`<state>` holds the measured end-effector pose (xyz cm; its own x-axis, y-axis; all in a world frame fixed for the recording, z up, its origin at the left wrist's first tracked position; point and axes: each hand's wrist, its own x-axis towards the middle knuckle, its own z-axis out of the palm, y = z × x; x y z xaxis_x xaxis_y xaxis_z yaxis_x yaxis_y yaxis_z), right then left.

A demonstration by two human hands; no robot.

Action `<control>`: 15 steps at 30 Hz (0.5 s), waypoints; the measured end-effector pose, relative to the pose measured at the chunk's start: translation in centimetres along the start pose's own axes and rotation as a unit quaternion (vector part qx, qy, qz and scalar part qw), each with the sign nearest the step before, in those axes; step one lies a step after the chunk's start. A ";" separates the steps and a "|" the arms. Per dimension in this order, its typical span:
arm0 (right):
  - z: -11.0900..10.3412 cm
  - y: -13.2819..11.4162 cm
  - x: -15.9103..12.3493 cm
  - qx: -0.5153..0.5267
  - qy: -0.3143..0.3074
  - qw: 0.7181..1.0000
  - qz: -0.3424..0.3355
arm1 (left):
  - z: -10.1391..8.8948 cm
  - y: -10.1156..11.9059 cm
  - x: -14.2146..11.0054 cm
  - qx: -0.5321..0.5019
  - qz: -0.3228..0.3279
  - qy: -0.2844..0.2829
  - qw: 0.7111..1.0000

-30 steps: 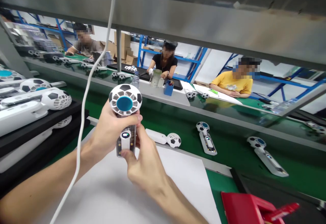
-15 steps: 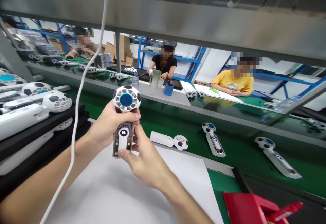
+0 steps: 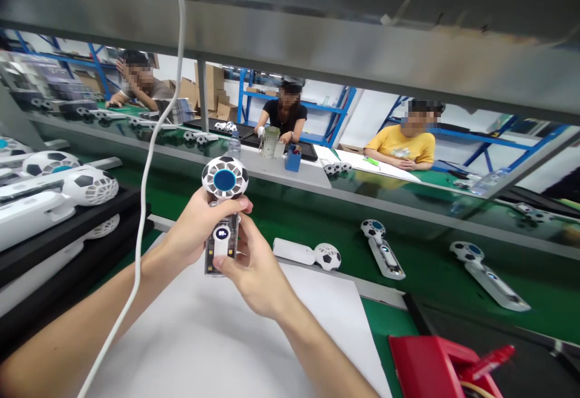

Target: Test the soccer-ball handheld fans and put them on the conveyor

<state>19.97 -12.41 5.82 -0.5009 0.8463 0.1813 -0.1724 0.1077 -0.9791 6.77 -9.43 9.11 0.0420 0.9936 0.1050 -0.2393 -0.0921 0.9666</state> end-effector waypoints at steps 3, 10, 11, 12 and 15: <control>-0.3 0.3 0.1 -0.005 -0.018 1.000 0.009 | 0.0 -0.1 0.2 -0.017 -0.032 -0.019 0.999; -0.3 0.3 -0.3 -0.069 0.011 0.998 0.001 | 0.1 -0.2 0.4 -0.019 -0.038 -0.011 0.999; -0.4 0.1 -0.3 -0.065 0.008 0.998 0.004 | 0.0 -0.2 0.4 -0.017 -0.040 -0.016 0.999; -0.5 -0.1 -0.3 -0.052 0.002 0.999 0.010 | -0.1 -0.2 0.5 -0.014 -0.044 -0.024 0.999; -0.9 -0.4 0.0 0.034 0.012 0.999 0.038 | -0.3 -0.4 0.5 0.014 -0.051 -0.068 0.996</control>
<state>20.76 -12.01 6.13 -0.4942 0.8631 0.1039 -0.1927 0.0078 -0.9812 6.61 -8.92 8.75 0.1970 0.9798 0.0350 -0.1999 0.0052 0.9798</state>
